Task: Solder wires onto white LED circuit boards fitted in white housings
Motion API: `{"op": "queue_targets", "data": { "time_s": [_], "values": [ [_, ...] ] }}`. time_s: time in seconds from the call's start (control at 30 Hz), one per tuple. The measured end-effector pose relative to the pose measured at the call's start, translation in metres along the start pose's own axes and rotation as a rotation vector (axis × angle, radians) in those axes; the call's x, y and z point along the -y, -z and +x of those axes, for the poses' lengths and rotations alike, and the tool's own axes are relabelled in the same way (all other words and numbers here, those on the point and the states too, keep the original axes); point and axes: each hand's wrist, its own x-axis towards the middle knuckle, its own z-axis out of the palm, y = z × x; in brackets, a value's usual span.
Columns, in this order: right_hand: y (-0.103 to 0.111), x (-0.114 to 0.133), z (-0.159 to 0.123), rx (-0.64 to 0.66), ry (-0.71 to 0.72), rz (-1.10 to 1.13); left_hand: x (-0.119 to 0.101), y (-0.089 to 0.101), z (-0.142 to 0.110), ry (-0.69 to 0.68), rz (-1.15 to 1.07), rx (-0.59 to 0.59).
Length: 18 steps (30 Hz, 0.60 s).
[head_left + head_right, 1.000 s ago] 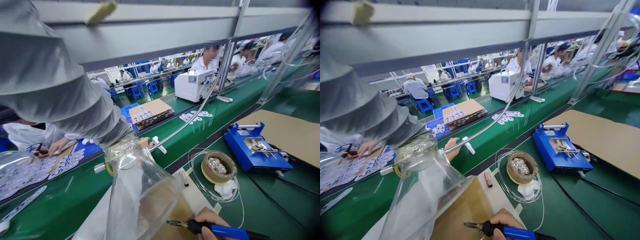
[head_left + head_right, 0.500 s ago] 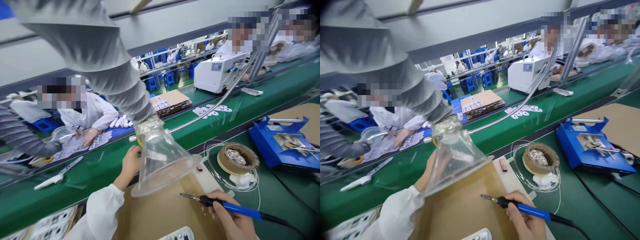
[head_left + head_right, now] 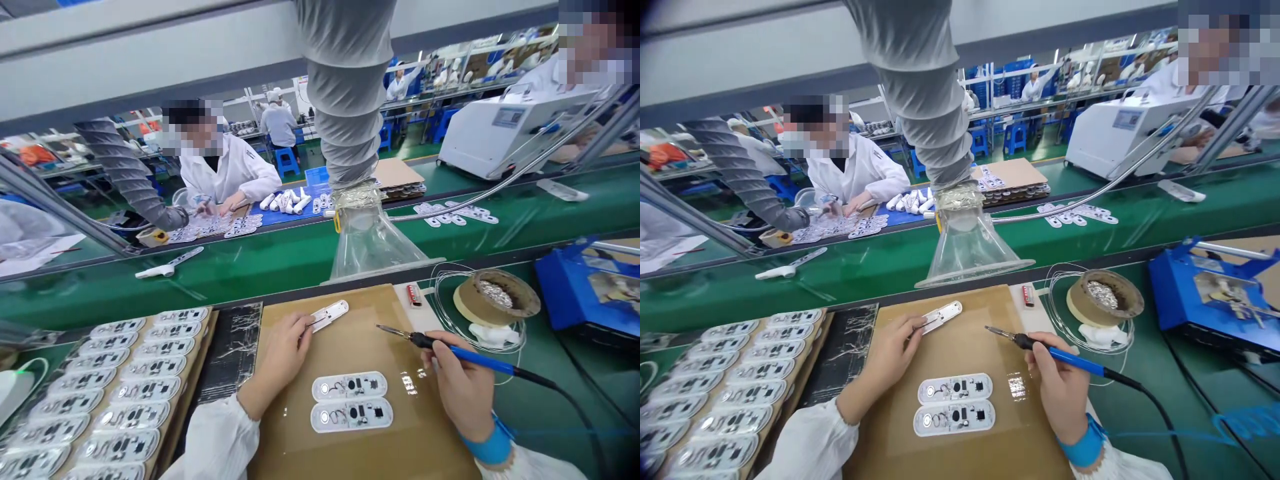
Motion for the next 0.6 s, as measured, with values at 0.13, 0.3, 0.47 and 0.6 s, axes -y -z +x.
{"op": "queue_targets", "data": {
  "time_s": [0.13, 0.3, 0.47, 0.6],
  "values": [
    [-0.001, 0.000, 0.001, 0.019, 0.044, -0.002, -0.002, -0.007, 0.001, -0.018, 0.002, -0.013],
    [-0.002, 0.002, 0.000, 0.005, 0.060, -0.001, -0.001, -0.016, -0.003, -0.022, -0.031, -0.021],
    [-0.002, 0.008, -0.001, -0.004, 0.032, 0.057, -0.002, -0.016, -0.006, 0.014, -0.095, -0.059],
    [0.000, 0.020, -0.004, 0.008, 0.006, 0.164, -0.020, -0.005, -0.005, 0.057, -0.245, -0.096]
  ]
}}
